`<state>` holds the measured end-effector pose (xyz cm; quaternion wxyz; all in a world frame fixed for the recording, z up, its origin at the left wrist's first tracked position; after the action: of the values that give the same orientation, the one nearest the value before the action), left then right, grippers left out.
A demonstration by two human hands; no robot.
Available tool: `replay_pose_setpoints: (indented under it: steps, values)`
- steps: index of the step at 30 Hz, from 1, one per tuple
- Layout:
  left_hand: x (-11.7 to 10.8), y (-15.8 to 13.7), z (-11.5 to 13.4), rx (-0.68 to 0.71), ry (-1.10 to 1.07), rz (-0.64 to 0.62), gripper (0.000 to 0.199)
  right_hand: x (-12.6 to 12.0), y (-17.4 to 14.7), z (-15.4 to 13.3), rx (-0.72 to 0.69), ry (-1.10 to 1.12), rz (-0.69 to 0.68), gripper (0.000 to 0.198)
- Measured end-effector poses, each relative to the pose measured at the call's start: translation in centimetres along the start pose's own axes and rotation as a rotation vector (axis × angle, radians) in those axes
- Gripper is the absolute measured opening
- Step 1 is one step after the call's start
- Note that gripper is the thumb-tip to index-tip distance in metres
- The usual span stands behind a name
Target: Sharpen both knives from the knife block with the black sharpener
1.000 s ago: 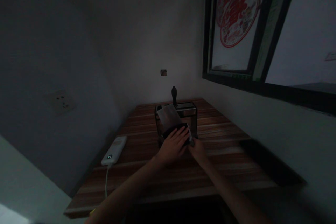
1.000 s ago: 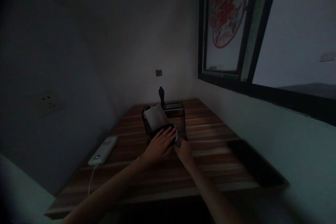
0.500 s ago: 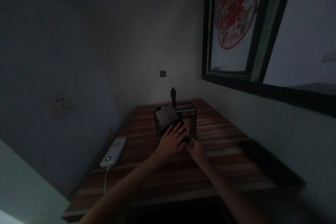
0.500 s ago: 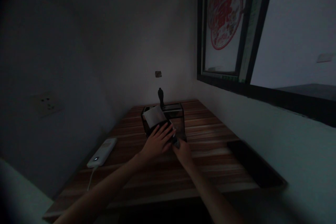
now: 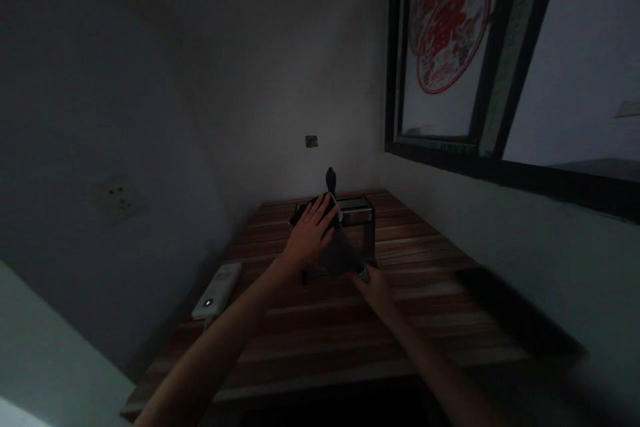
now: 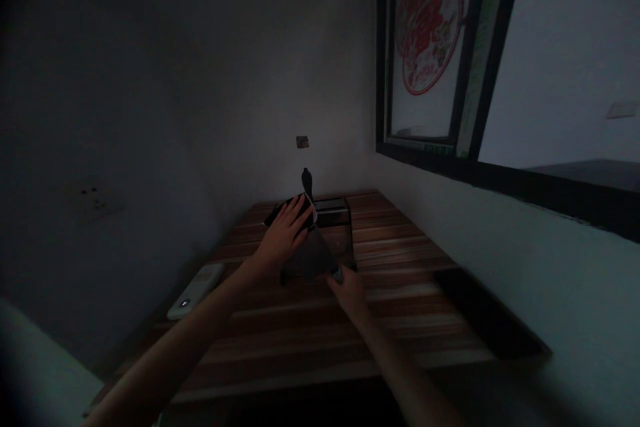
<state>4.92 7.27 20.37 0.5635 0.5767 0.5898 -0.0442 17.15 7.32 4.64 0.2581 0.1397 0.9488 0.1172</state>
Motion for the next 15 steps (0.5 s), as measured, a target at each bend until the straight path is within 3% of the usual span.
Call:
replay_pose_setpoints:
  steps: [7,15]
  values:
    - [0.3,0.0,-0.3,0.008,-0.008,0.034,0.043,-0.1,-0.2,-0.3,0.01,0.006,-0.009,0.027]
    - [0.1,-0.4,1.0,-0.018,0.068,0.008,0.047,-0.1,-0.2,-0.3,0.018,0.013,-0.016,0.027]
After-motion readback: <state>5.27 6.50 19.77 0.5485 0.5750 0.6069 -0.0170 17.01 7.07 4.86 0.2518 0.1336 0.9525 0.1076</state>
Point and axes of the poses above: each hand's wrist, its own y-axis towards the middle knuckle, its own x-axis out of the palm, z = x × y, the point moved 9 cm from there along y, towards the middle knuckle, and after that the axes turned 8 degrees about x, right-handed, at the moved point
